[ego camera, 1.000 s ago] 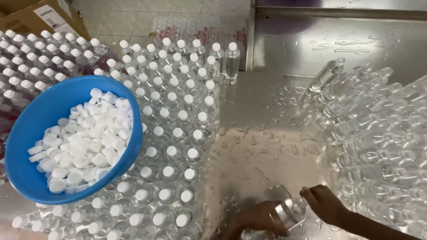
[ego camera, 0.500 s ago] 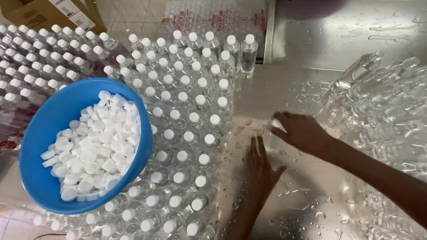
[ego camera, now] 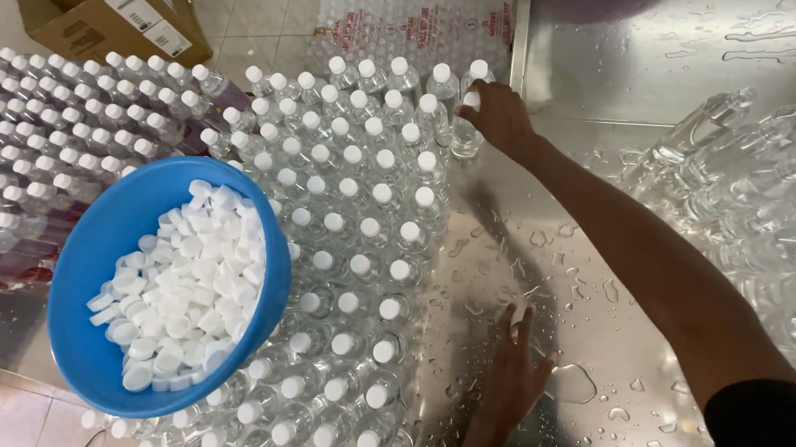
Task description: Hand-screwing white caps onto clear plastic water bottles in a production facility.
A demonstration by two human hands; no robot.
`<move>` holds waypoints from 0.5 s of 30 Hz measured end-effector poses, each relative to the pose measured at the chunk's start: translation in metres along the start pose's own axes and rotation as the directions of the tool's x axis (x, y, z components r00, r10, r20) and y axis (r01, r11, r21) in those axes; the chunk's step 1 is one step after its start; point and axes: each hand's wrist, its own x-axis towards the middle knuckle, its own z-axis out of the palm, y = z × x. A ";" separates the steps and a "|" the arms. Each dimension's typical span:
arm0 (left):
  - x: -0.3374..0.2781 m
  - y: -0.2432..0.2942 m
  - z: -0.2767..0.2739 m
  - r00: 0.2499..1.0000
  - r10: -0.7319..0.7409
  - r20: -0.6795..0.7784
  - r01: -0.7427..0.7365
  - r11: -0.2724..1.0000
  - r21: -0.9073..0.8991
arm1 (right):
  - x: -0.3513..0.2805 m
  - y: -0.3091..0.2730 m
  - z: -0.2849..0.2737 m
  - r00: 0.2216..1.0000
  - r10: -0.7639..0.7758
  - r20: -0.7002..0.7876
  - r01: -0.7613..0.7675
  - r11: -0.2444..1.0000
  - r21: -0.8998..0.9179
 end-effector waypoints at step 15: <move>-0.002 -0.011 -0.019 0.990 -0.115 0.081 0.124 0.985 -0.118 | -0.317 0.028 -0.245 0.700 0.462 0.545 -0.417 0.883 -0.215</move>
